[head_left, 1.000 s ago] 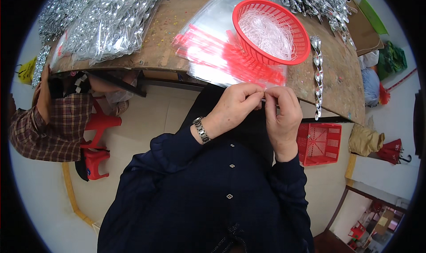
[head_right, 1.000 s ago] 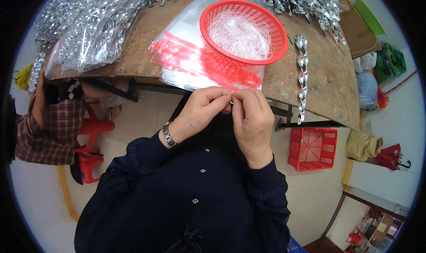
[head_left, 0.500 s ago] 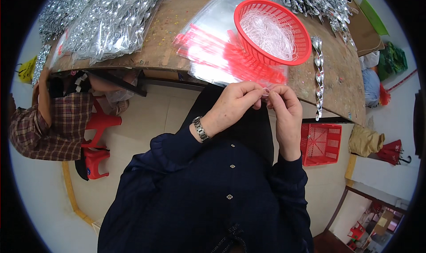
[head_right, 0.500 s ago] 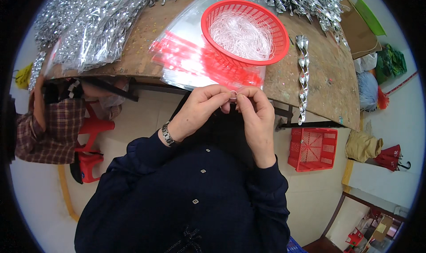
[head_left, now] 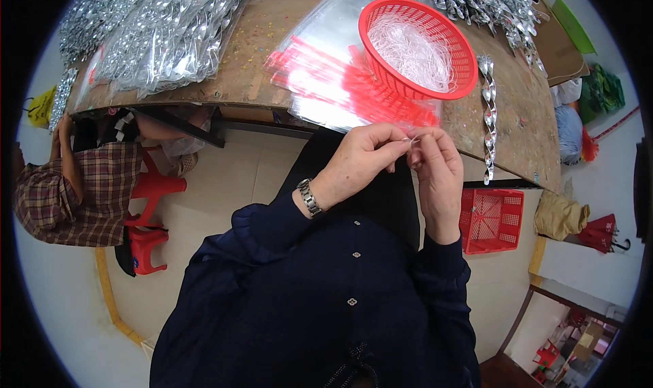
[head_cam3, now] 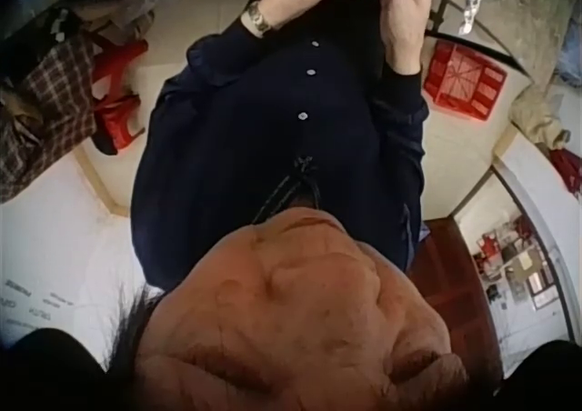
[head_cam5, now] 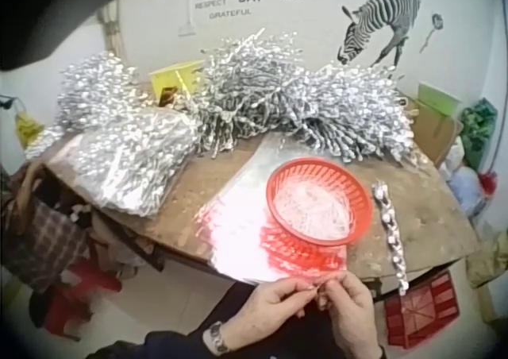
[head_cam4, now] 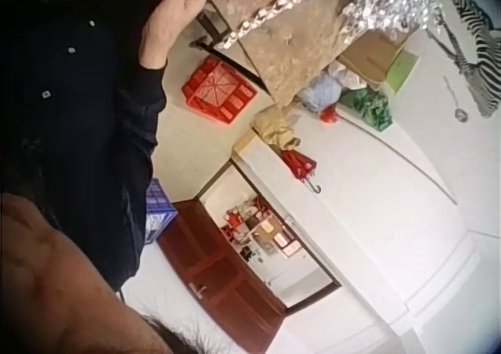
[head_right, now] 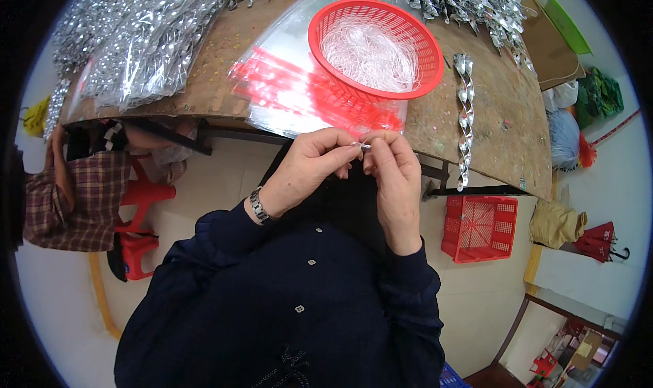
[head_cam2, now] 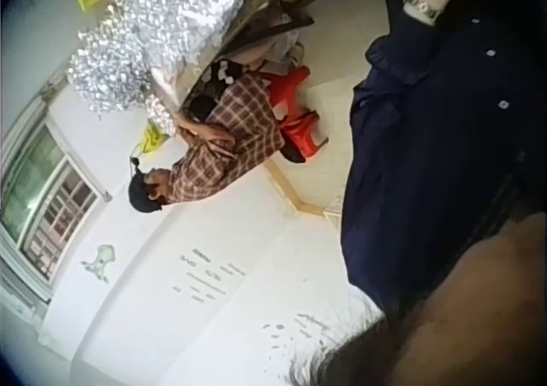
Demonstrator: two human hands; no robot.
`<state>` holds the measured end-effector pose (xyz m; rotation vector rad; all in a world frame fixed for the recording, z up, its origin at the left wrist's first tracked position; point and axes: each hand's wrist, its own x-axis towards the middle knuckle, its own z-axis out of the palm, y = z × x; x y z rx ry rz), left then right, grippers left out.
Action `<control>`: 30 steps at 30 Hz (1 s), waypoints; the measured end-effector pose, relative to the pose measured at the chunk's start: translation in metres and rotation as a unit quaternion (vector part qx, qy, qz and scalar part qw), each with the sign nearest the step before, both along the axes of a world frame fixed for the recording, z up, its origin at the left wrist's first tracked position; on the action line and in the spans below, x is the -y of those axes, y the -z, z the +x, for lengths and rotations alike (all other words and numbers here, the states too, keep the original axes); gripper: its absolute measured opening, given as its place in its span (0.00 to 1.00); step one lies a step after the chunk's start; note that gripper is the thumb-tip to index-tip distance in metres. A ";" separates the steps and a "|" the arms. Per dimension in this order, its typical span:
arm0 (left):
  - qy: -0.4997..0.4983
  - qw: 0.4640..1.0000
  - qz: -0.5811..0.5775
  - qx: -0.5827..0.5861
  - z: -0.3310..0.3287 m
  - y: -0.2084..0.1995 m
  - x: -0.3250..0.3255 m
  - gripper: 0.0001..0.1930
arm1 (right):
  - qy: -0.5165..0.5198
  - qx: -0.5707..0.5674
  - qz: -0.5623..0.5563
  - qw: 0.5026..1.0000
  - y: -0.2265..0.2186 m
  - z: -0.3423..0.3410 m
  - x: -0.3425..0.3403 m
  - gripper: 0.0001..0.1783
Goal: Packaging small silver decorative items into individual plastic bags.
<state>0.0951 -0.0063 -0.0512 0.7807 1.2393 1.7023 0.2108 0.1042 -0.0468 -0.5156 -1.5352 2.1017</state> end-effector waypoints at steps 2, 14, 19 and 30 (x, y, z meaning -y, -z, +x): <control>-0.003 1.000 0.000 -0.002 0.000 0.001 0.000 0.07 | 0.034 -0.039 -0.047 0.998 -0.005 -0.001 0.004 0.15; 0.015 0.999 -0.003 -0.048 0.003 0.001 0.000 0.06 | 0.026 0.008 0.060 0.998 -0.003 0.001 0.001 0.05; 0.031 0.998 -0.001 -0.053 0.002 0.003 0.001 0.07 | 0.052 -0.039 0.030 0.997 -0.013 0.002 -0.007 0.06; 0.046 0.998 -0.013 -0.028 -0.006 0.008 0.008 0.05 | 0.109 -0.180 0.014 0.977 -0.053 0.028 -0.062 0.09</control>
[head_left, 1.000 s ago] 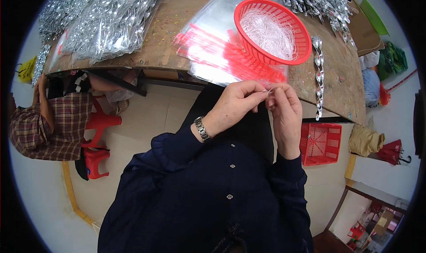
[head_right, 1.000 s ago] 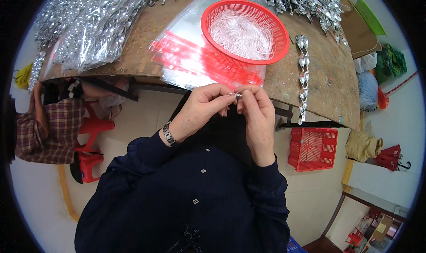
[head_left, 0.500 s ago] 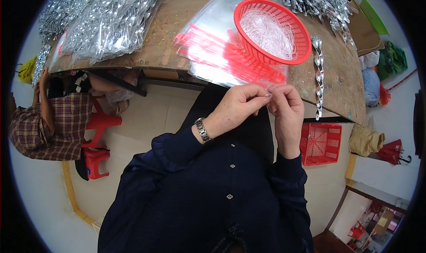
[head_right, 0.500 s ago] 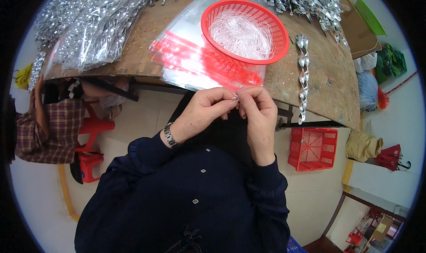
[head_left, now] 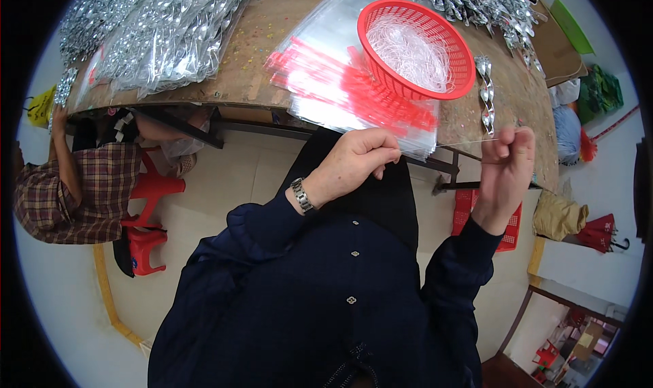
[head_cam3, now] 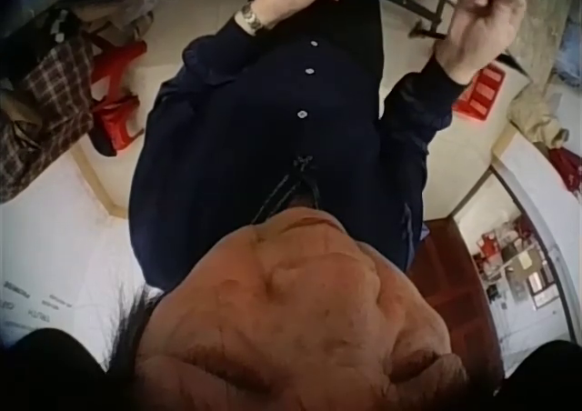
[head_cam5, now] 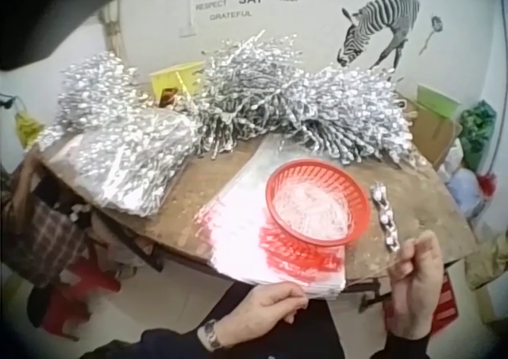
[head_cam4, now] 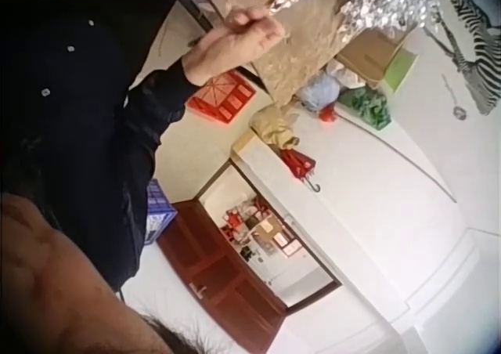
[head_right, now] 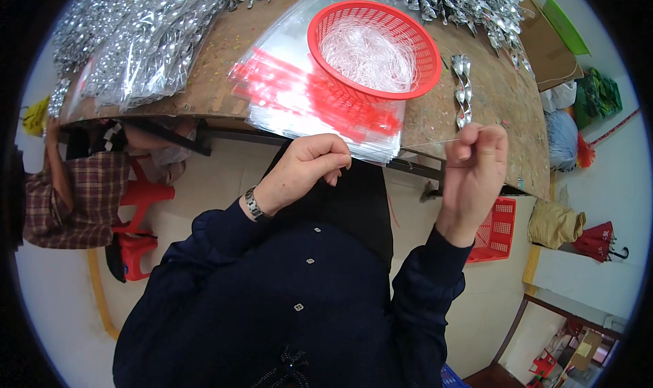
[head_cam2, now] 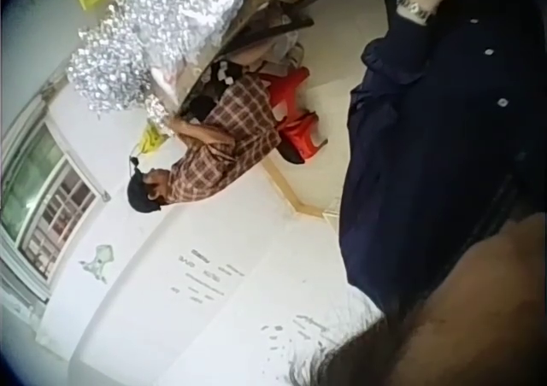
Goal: Packaging small silver decorative items into individual plastic bags.
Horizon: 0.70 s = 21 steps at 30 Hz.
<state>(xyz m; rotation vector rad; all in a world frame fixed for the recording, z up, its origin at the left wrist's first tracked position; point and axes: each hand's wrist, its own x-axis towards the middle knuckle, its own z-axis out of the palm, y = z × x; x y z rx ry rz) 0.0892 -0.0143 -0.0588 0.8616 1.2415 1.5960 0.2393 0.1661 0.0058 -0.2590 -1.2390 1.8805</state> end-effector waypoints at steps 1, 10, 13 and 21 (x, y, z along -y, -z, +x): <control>0.002 1.000 0.001 0.001 0.000 0.000 0.001 0.05 | 0.009 -0.009 -0.001 1.000 -0.003 0.002 -0.005 0.10; 0.113 0.993 0.000 0.022 0.021 -0.012 -0.007 0.06 | -0.085 0.151 0.015 0.985 0.017 -0.024 0.036 0.09; 0.168 0.986 0.002 -0.003 0.016 -0.018 -0.001 0.05 | -0.113 0.151 0.026 0.982 0.019 -0.023 0.030 0.09; 0.252 0.964 0.078 -0.034 0.003 -0.016 0.018 0.05 | 0.026 0.002 -0.006 1.000 -0.014 0.034 -0.054 0.06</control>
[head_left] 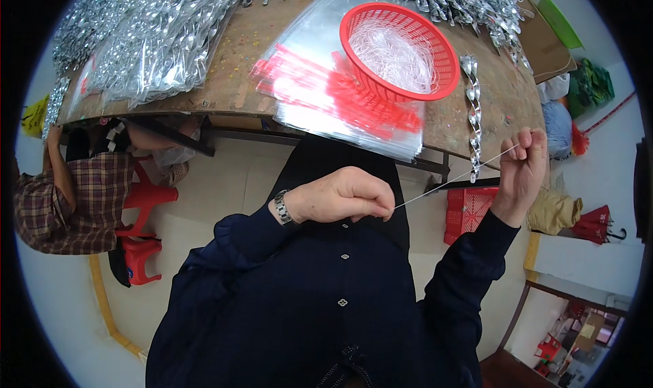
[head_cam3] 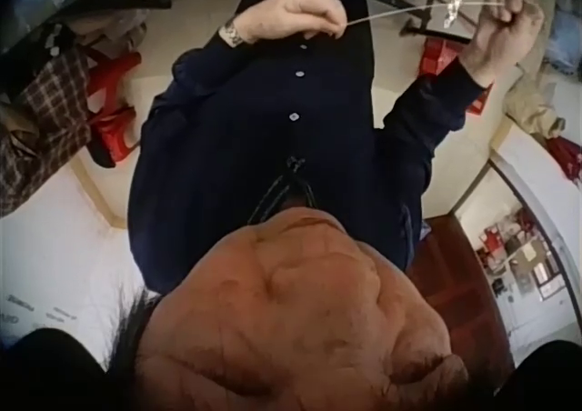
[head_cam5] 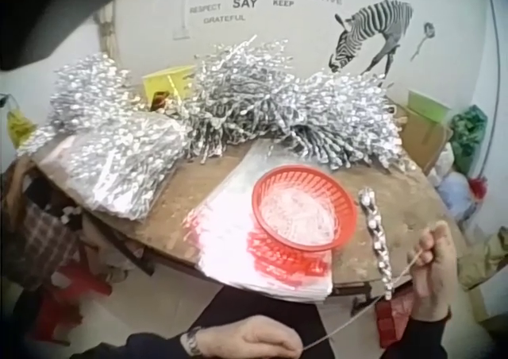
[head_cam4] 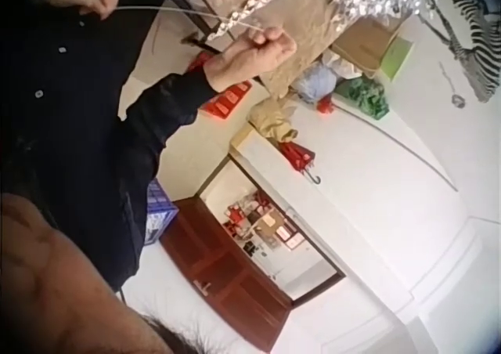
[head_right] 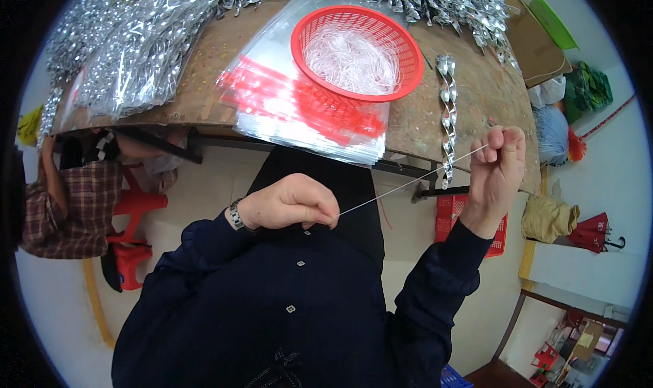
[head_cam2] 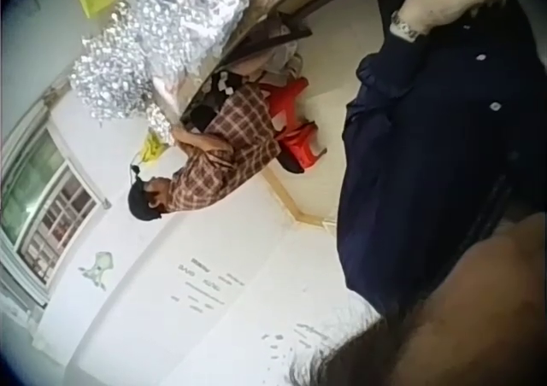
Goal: Packaging small silver decorative items into individual plastic bags.
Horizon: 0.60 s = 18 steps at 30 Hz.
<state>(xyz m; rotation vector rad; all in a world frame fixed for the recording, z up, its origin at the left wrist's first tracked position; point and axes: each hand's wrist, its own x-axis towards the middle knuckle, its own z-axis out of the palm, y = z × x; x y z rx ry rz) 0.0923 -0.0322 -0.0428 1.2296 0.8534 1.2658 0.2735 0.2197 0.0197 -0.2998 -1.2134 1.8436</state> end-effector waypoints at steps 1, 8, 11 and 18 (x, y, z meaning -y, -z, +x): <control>-0.006 1.000 0.002 0.007 0.000 -0.002 0.001 0.05 | -0.009 -0.002 0.011 1.000 0.001 0.004 -0.004 0.08; -0.128 0.991 -0.037 0.026 0.002 -0.029 -0.013 0.04 | -0.133 0.117 0.006 0.984 0.033 -0.026 0.063 0.02; -0.176 0.984 -0.004 0.038 0.006 -0.045 -0.020 0.04 | -0.167 0.220 0.062 0.959 0.035 -0.035 0.097 0.06; -0.248 0.957 0.048 0.144 0.008 -0.078 -0.043 0.06 | -0.240 0.294 0.190 0.905 0.043 -0.031 0.123 0.04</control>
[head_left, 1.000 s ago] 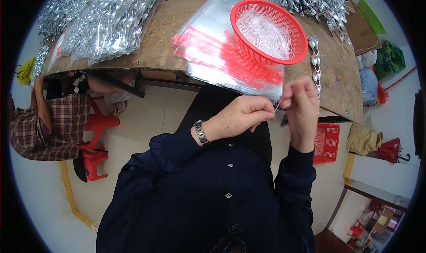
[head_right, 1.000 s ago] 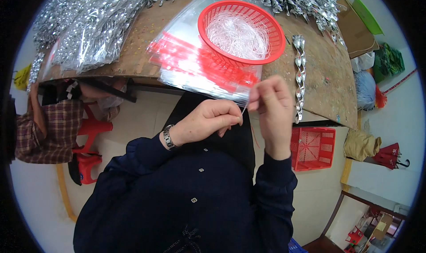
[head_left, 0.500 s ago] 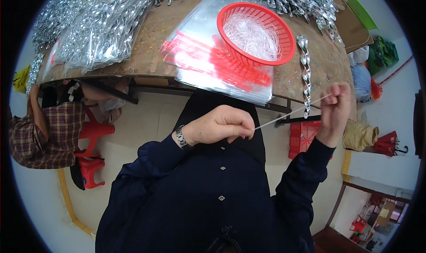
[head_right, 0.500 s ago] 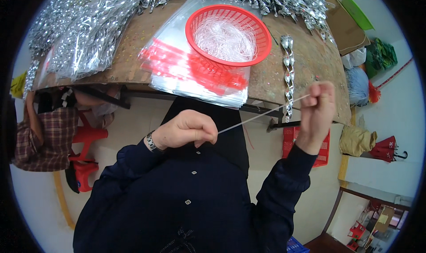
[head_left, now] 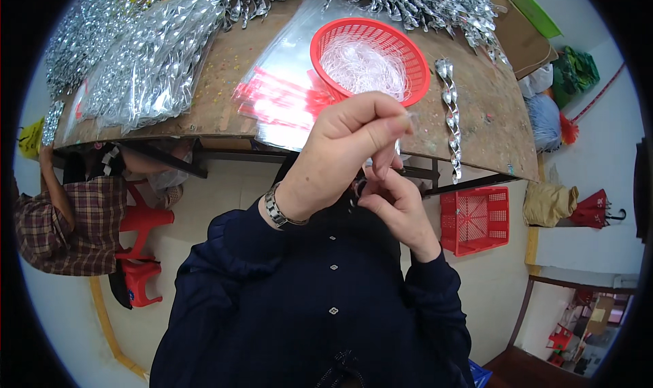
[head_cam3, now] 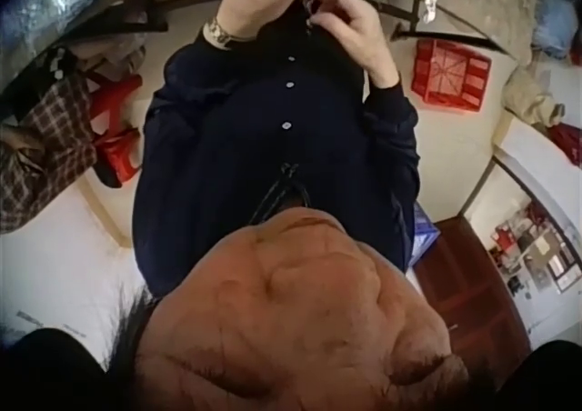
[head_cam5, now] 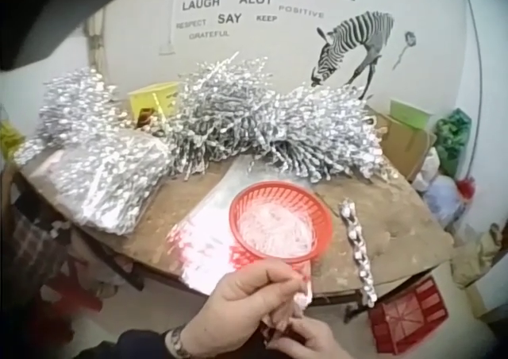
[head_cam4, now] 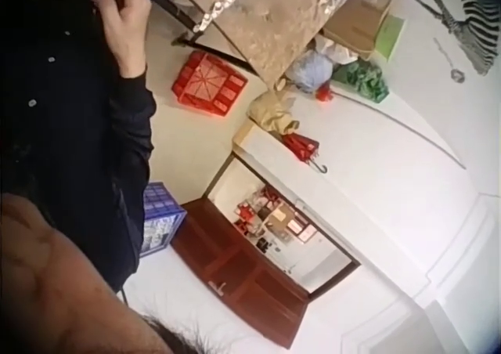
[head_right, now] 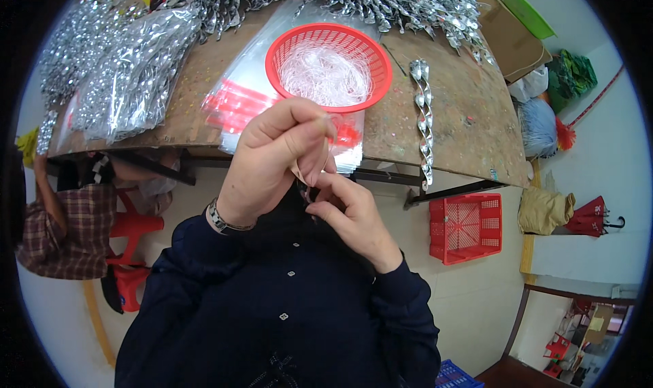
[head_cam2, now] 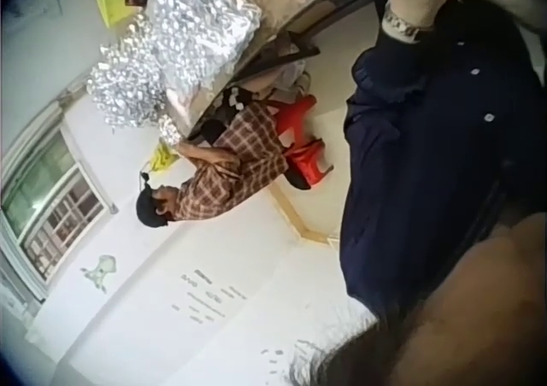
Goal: Packaging small silver decorative items into individual plastic bags.
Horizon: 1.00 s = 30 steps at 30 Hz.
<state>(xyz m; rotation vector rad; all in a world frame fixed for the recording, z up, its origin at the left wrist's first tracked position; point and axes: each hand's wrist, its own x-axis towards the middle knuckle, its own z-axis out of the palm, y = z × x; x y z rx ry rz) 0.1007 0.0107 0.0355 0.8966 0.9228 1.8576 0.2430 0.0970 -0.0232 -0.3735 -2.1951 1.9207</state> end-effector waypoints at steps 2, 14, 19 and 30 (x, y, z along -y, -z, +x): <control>0.005 0.998 0.036 0.055 -0.001 -0.004 -0.008 0.06 | 0.067 -0.030 0.068 0.995 0.000 0.001 0.001 0.08; 0.015 0.993 -0.036 -0.109 -0.012 0.008 -0.028 0.22 | 0.245 -0.057 0.052 0.967 -0.043 0.030 -0.048 0.03; -0.006 0.984 -0.086 -0.155 -0.014 0.026 -0.017 0.15 | 0.280 -0.008 0.096 0.955 -0.059 0.030 -0.110 0.05; 0.043 0.977 -0.125 -0.168 -0.032 0.009 0.017 0.13 | 0.295 0.127 0.222 0.920 -0.019 -0.025 -0.219 0.07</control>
